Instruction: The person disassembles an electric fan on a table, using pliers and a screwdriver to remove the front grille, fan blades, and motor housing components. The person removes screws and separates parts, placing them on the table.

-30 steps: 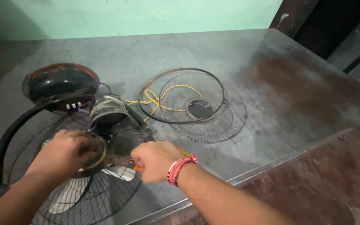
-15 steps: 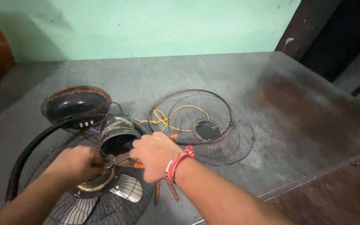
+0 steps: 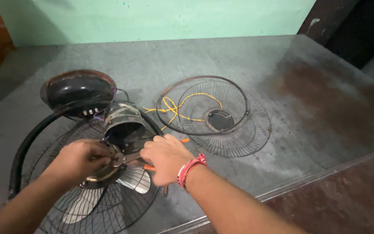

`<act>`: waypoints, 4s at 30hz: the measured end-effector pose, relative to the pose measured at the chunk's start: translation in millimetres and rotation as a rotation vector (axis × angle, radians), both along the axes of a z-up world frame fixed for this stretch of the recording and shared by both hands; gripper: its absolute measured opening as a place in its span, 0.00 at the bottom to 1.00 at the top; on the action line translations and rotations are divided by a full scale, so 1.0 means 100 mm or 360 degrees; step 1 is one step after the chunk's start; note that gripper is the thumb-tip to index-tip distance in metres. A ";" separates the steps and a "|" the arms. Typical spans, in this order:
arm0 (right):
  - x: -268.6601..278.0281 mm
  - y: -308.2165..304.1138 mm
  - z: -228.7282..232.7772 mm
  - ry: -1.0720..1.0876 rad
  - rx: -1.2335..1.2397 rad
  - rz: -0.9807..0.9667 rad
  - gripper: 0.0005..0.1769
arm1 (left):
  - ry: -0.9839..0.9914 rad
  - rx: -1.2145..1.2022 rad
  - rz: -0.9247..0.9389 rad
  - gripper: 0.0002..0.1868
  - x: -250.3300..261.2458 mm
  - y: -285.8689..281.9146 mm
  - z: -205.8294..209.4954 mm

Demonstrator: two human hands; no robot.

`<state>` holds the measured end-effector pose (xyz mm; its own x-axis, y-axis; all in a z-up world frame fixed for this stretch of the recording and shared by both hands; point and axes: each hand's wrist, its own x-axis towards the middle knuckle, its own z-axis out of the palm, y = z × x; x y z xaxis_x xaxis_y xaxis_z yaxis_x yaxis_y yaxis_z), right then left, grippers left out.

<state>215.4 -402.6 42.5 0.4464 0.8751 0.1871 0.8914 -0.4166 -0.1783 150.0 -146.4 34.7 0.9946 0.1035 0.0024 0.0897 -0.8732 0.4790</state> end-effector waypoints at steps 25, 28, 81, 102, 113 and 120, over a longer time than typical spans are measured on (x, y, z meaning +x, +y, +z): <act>-0.02 0.02 -0.14 0.0096 0.0226 -0.0043 0.13 | 0.0474 -0.0195 0.0347 0.12 0.20 0.05 0.07; 0.00 0.04 -0.15 0.0090 0.0219 -0.0024 0.14 | 0.0481 -0.0156 0.0316 0.13 0.23 0.08 0.07; 0.72 0.23 -0.15 -0.0379 -0.0113 0.0562 0.19 | 0.0604 -0.0151 0.0482 0.13 0.34 0.17 -0.20; 0.71 0.15 -0.16 -0.0205 0.0084 0.0642 0.21 | 0.0644 -0.0026 0.0588 0.13 0.27 -0.02 0.06; 0.68 0.05 -0.08 -0.0088 0.0082 0.0641 0.23 | 0.0588 0.0085 0.0523 0.13 0.21 -0.14 0.19; 0.57 0.03 -0.08 -0.0160 0.0043 0.0565 0.20 | 0.0520 0.0077 0.0461 0.13 0.17 -0.19 0.22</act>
<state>272.6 -399.4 34.1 0.0938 0.9662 0.2399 0.9932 -0.0743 -0.0894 167.1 -165.8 56.5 0.8740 0.3857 -0.2955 0.4740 -0.8105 0.3440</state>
